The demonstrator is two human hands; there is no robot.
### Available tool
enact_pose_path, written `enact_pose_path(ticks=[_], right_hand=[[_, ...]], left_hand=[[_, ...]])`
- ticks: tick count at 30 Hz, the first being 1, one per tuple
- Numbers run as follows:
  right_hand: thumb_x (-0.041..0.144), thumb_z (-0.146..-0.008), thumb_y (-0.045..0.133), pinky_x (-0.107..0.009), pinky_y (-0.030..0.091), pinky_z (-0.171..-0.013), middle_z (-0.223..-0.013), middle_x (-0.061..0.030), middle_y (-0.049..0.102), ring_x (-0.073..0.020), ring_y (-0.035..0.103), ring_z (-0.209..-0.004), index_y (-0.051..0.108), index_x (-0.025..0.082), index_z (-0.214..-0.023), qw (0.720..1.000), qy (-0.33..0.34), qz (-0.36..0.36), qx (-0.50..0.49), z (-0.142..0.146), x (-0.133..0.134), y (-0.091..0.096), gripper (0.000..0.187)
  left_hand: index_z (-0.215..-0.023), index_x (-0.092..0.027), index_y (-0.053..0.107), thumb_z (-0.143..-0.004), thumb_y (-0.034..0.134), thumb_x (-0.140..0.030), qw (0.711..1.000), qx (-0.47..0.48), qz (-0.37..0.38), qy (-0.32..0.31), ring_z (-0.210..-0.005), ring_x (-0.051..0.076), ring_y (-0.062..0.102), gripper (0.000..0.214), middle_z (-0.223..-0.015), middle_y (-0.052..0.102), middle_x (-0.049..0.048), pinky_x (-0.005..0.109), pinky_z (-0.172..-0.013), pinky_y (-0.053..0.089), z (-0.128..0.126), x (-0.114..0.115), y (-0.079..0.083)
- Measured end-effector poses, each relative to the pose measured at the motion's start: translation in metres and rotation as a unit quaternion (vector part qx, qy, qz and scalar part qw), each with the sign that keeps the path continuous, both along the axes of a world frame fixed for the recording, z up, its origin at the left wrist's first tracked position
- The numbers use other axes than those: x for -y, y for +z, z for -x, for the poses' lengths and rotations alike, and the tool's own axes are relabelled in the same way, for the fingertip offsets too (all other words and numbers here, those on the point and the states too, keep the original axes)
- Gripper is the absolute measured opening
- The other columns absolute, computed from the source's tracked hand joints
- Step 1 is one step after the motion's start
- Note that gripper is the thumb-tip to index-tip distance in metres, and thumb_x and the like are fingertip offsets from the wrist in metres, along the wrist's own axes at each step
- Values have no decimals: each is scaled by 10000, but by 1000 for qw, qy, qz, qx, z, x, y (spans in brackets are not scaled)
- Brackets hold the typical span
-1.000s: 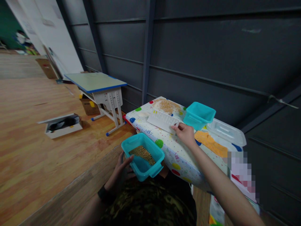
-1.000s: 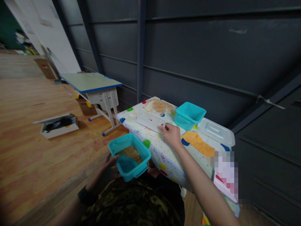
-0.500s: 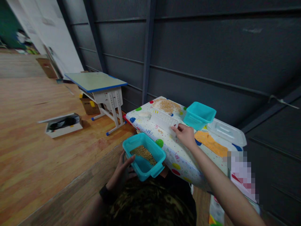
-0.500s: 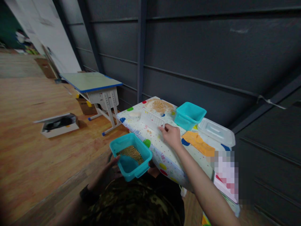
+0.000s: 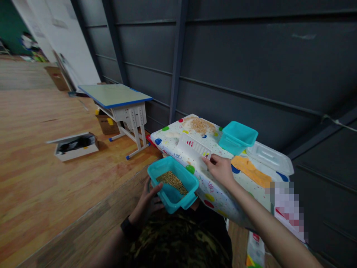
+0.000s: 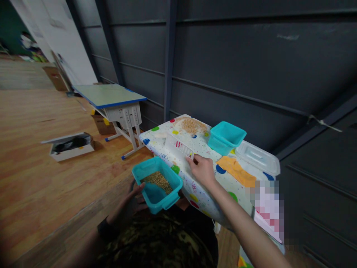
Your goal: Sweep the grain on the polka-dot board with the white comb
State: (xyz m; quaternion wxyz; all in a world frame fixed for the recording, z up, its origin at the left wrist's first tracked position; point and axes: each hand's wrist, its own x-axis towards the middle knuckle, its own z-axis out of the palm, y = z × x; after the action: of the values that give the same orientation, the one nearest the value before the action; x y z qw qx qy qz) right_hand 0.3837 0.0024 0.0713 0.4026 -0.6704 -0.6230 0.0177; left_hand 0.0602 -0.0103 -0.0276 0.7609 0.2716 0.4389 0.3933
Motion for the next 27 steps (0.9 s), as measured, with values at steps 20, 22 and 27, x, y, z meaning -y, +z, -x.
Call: enact_pose_path(ticks=[20, 22, 27], right_hand=[[672, -949, 663, -359, 466, -651, -737, -85, 792, -274, 727, -666, 727, 249, -786, 986, -144, -55, -64, -35, 0, 26, 458], [652, -961, 656, -362, 451, -656, -712, -89, 771, -279, 723, -662, 697, 256, -749, 982, -177, -56, -34, -49, -1, 28, 451], [526, -966, 634, -347, 392, -645, -625, -85, 699, -251, 661, -618, 542, 299, -629, 979, -184, -38, 74, -49, 2, 10, 416]], left_hand=[[-1879, -400, 234, -881, 1068, -492, 1000, 17, 4, -5, -1255, 427, 893, 1304, -1645, 761, 226, 609, -1049, 756, -2, 7, 6], [-1874, -398, 249, -856, 1090, -486, 1000, 16, 3, -10, -1223, 431, 902, 1323, -1630, 769, 223, 609, -1024, 764, 1, 5, 5], [-1871, -404, 283, -832, 1103, -458, 1000, -1, 6, 15, -1132, 419, 924, 1324, -1569, 804, 214, 548, -927, 782, 5, 0, -3]])
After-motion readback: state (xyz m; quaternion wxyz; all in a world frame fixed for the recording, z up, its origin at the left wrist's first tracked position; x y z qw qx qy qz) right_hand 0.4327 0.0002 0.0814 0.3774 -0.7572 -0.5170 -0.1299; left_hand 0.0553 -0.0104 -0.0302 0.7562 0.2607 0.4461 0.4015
